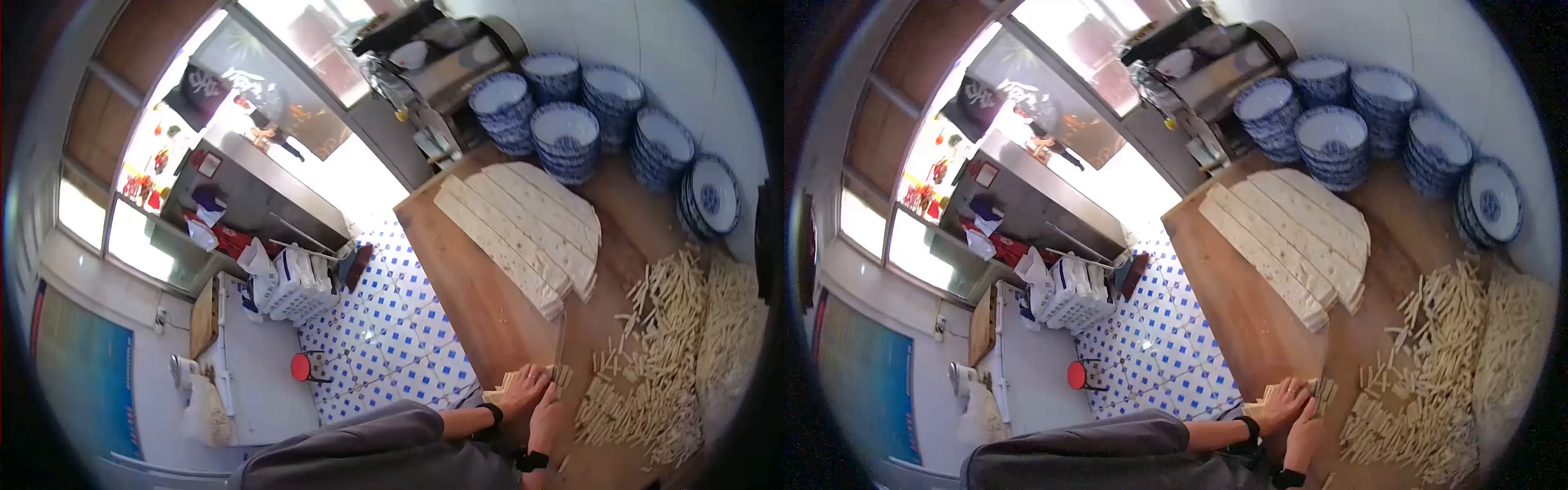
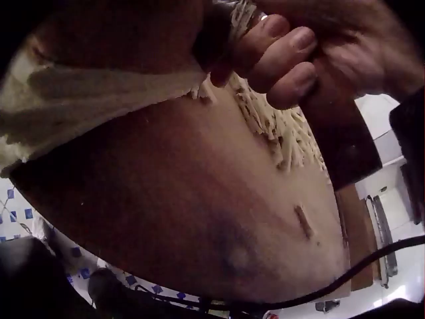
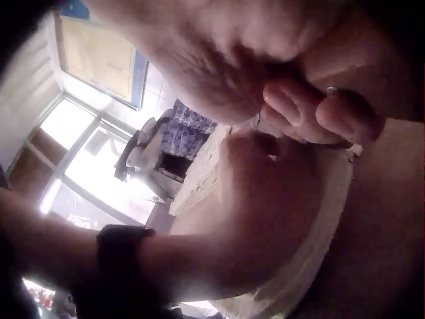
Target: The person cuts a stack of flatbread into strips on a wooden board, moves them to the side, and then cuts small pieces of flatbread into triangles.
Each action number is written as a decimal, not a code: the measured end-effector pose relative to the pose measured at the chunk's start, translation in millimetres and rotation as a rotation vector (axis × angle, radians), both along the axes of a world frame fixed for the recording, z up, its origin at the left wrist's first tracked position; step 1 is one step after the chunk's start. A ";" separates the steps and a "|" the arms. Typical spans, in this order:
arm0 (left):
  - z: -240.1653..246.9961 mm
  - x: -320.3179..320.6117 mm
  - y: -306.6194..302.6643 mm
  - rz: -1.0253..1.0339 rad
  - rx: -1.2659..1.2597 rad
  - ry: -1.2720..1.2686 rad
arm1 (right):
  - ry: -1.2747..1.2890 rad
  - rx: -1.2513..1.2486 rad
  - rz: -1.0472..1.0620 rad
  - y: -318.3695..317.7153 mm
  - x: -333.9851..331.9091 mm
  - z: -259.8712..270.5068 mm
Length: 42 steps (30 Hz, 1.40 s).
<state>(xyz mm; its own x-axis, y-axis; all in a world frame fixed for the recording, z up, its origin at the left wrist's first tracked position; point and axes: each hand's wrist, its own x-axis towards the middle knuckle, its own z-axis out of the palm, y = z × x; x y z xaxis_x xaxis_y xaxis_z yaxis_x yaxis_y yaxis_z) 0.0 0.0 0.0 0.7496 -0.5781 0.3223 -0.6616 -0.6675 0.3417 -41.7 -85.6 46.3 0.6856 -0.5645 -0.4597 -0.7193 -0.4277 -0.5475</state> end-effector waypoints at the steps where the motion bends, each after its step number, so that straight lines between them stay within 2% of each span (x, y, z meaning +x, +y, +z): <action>1: -5.3 12.4 -15.7 -0.016 -0.042 -0.001 | -0.051 -0.049 0.035 -15.4 9.3 -13.6; 2: -10.4 25.0 -29.2 -0.035 -0.082 0.000 | -0.099 -0.096 0.069 -29.4 20.1 -26.7; 3: 29.7 -24.0 45.4 -0.025 0.029 0.026 | -0.080 0.016 0.073 41.5 -25.4 16.3; 6: 17.9 -14.0 15.8 0.037 -0.061 0.057 | -0.011 -0.125 0.133 12.8 -17.3 16.3; 9: 16.2 -10.8 16.9 -0.009 -0.049 -0.003 | -0.034 -0.089 0.145 7.8 -17.8 0.4; 11: 0.6 -14.4 19.4 0.001 0.020 0.107 | 0.042 -0.166 0.337 8.1 -29.4 5.1; 13: 46.0 -3.2 16.4 0.099 0.340 0.352 | -0.086 -0.101 0.268 9.8 -44.8 14.7; 14: 48.1 -11.1 12.2 0.141 0.378 0.215 | -0.141 -0.052 0.278 5.7 -52.9 12.3; 15: 36.1 -13.4 8.7 0.132 0.532 0.196 | -0.109 -0.167 0.255 7.2 -53.7 58.7; 16: 26.9 -17.7 13.3 0.141 0.337 0.170 | -0.140 -0.203 0.272 4.2 -66.9 35.8; 17: 23.5 -15.6 11.4 0.114 0.177 0.215 | -0.128 -0.226 0.199 7.5 -78.0 -4.4; 19: 2.0 -17.2 9.1 0.075 -0.037 0.060 | -0.032 -0.204 0.033 5.2 -74.8 9.4; 24: 4.1 -17.0 12.3 0.075 -0.029 0.052 | -0.025 -0.050 -0.120 -28.7 -91.2 -19.0; 25: 2.4 -16.8 11.8 0.085 -0.030 0.040 | -0.076 -0.036 -0.162 -36.1 -89.0 -7.6; 26: 0.6 -16.3 11.9 0.078 -0.028 0.042 | -0.127 0.095 -0.204 -46.1 -94.8 8.4; 29: -2.7 -15.3 12.7 0.077 -0.033 0.007 | -0.053 0.024 -0.310 -53.0 -108.4 -1.7; 30: -0.1 -16.4 12.1 0.082 -0.035 0.026 | -0.062 -0.001 -0.291 -49.1 -102.8 34.6; 31: 1.8 -16.8 11.7 0.088 -0.036 0.044 | -0.060 0.000 -0.298 -44.9 -107.8 20.3; 32: 1.1 -16.5 11.9 0.080 -0.032 0.044 | -0.054 -0.041 -0.173 -37.3 -113.8 -6.6; 33: 0.2 -15.3 12.1 0.082 -0.027 0.038 | -0.050 -0.081 -0.050 -30.8 -113.7 -12.2; 35: -0.7 -14.1 13.0 0.077 -0.021 0.024 | -0.047 -0.093 -0.046 -20.8 -114.0 -22.6; 38: 2.0 -17.5 14.4 0.098 -0.040 0.130 | -0.026 -0.117 -0.080 -10.3 -108.0 -18.3; 40: 1.7 -16.6 13.4 0.086 -0.040 0.106 | -0.016 -0.130 -0.124 -4.6 -104.2 -5.5; 42: 10.7 -19.4 11.3 0.079 -0.025 0.035 | -0.124 -0.135 -0.206 2.6 -105.1 16.4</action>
